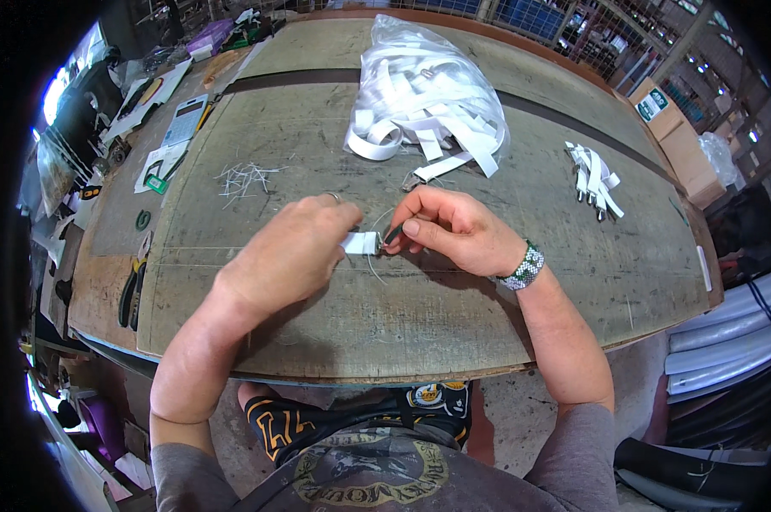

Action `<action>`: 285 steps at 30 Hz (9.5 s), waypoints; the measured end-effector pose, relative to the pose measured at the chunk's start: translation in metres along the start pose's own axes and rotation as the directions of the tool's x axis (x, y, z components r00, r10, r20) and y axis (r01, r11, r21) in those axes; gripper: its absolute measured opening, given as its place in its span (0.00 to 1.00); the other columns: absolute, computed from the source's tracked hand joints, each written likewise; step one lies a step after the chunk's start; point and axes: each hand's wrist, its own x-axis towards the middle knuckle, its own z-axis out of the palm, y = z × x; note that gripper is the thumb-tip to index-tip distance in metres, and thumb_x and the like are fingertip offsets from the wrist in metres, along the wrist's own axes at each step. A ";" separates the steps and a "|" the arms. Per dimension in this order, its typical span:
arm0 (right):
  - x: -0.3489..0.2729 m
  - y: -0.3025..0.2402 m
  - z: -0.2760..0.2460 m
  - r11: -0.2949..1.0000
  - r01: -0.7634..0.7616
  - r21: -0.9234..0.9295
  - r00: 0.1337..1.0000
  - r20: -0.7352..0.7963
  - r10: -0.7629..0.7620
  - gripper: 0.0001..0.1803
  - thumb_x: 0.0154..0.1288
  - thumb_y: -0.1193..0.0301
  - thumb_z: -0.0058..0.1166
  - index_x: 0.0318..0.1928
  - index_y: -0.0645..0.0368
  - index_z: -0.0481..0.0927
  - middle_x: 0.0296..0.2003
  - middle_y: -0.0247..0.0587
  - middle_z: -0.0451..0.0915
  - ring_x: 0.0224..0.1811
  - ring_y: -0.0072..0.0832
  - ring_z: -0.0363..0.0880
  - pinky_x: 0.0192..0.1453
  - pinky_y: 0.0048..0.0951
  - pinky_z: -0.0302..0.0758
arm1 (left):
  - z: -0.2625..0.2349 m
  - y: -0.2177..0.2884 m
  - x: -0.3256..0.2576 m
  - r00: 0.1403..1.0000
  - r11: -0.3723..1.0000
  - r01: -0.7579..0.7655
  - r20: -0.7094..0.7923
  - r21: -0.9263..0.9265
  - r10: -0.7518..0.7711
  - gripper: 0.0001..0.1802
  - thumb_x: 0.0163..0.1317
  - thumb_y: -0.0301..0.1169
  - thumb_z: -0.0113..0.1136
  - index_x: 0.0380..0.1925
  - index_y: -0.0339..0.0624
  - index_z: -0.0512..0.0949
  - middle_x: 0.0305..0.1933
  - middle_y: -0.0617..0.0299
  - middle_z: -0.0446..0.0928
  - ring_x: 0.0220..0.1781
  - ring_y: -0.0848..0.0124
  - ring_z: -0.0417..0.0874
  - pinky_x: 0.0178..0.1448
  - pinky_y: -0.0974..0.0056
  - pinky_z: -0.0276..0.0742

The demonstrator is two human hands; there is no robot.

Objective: Attaching metal clips and hardware to white fabric or leather straps at a workbench.

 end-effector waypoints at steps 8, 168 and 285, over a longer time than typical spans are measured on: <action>-0.003 0.006 -0.002 1.000 0.003 0.030 1.000 -0.001 -0.003 0.11 0.83 0.67 0.49 0.53 0.62 0.78 0.47 0.39 0.87 0.51 0.23 0.87 0.53 0.25 0.82 | 0.016 -0.015 0.014 0.994 0.993 -0.034 -0.111 -0.110 0.022 0.14 0.63 0.25 0.63 0.48 0.32 0.83 0.41 0.43 0.83 0.50 0.45 0.83 0.59 0.48 0.78; -0.002 -0.002 0.043 0.919 0.170 -0.356 0.967 -0.118 -0.224 0.07 0.77 0.75 0.55 0.50 0.65 0.81 0.40 0.43 0.89 0.40 0.27 0.90 0.42 0.26 0.84 | -0.052 -0.094 0.013 0.628 0.885 0.458 -0.675 -0.082 -0.388 0.12 0.68 0.35 0.63 0.38 0.36 0.85 0.36 0.47 0.88 0.36 0.52 0.90 0.41 0.52 0.86; -0.001 0.007 0.008 0.976 0.087 0.199 0.882 -0.471 0.018 0.12 0.85 0.66 0.44 0.56 0.60 0.74 0.44 0.44 0.86 0.46 0.34 0.90 0.42 0.32 0.89 | 0.027 -0.006 0.015 0.982 0.991 -0.136 -0.135 -0.014 0.133 0.15 0.64 0.31 0.68 0.47 0.35 0.81 0.50 0.44 0.80 0.58 0.46 0.81 0.63 0.48 0.77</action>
